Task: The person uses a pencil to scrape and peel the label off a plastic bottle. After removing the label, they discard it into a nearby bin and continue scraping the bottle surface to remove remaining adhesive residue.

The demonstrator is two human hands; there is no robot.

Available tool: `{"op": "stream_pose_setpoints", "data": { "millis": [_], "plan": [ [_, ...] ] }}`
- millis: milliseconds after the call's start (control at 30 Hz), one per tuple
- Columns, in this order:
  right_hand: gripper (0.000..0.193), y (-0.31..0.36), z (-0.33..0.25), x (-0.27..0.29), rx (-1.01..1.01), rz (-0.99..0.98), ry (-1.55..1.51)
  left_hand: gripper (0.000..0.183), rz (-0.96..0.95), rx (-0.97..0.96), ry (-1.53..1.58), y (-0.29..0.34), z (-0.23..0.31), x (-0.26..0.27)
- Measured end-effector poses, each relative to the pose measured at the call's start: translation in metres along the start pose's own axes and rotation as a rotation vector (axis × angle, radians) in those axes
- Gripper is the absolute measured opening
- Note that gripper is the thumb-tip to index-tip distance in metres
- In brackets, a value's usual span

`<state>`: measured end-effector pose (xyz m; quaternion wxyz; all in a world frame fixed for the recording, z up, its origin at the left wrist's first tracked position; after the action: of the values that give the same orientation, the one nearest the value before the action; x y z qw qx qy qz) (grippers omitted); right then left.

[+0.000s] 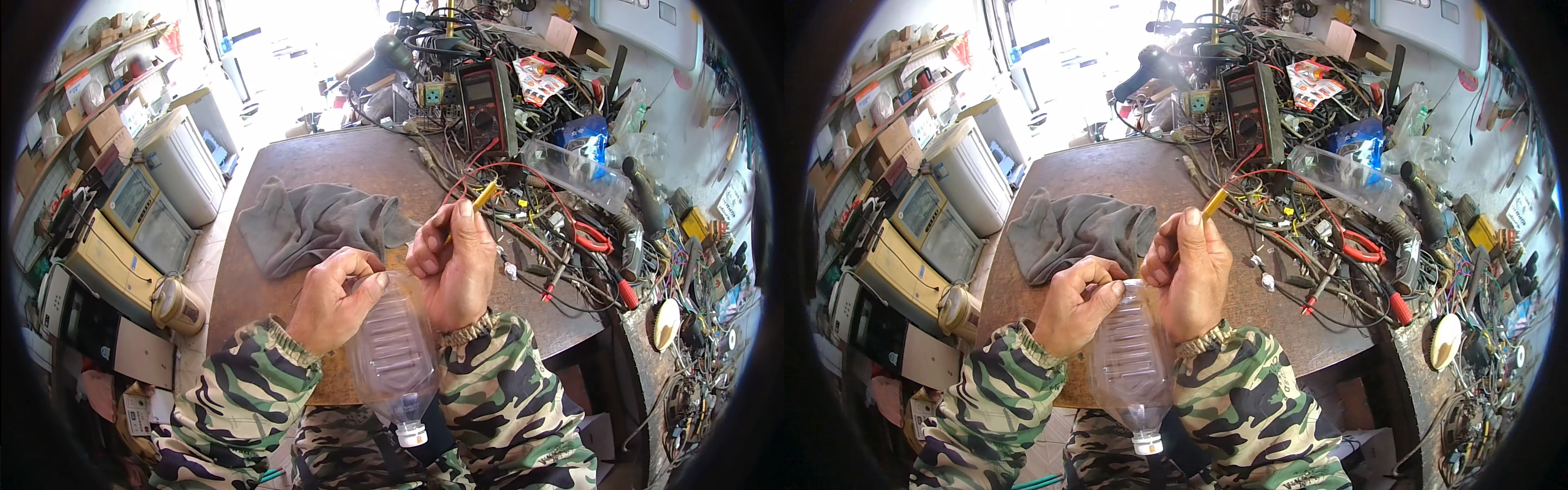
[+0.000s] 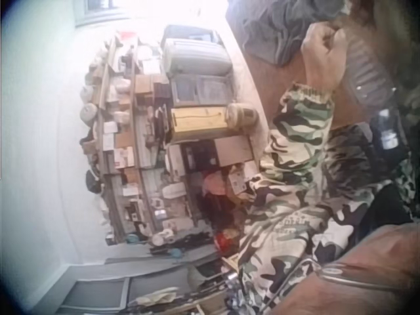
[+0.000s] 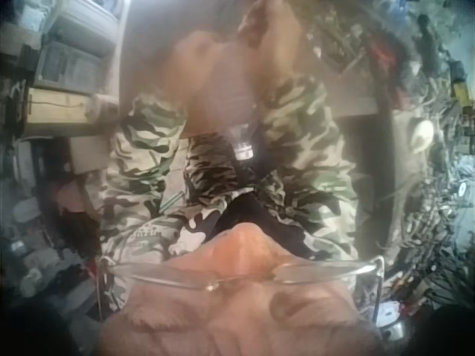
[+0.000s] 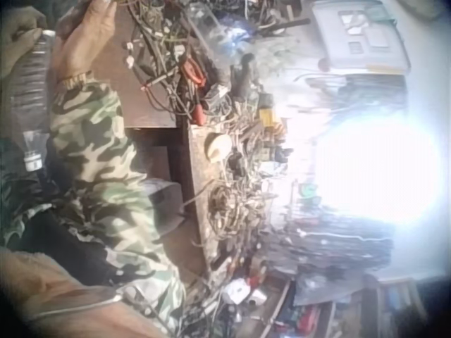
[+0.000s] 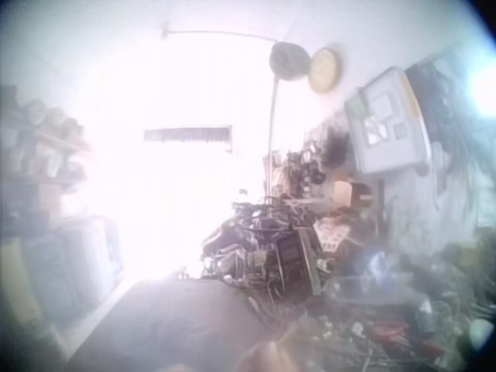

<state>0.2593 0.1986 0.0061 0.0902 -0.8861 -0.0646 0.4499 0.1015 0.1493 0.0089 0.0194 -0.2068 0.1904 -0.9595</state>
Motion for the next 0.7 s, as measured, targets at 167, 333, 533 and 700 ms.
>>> {"op": "stream_pose_setpoints", "data": {
  "millis": [167,333,533,700],
  "plan": [
    [0.038,0.0012,-0.0012,-0.0058,-0.014,-0.017,-0.044,0.018,-0.04,-0.038,-0.033,0.001,0.0052,0.0024],
    [0.039,0.0011,-0.0014,-0.0054,-0.005,-0.004,-0.016,0.02,-0.046,-0.017,-0.027,0.0011,0.0025,0.0016],
    [0.038,0.0001,-0.0013,-0.0032,-0.008,-0.003,-0.012,0.018,-0.011,-0.041,0.0,-0.0004,0.0051,0.0002],
    [0.038,-0.001,0.0024,0.0,-0.052,0.03,-0.01,0.018,-0.027,-0.033,0.004,0.0017,0.0042,0.001]
  ]
}}
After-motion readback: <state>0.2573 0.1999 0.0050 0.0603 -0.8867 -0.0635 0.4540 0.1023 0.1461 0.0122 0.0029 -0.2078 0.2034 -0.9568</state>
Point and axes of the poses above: each hand's wrist, its own y-axis away from the middle knuckle, its own x-axis out of the back of the hand, z = x × y, the point moved 8 cm from there along -y, towards the middle knuckle, and after that the axes turned 3 degrees about z, right-handed, at the moved point
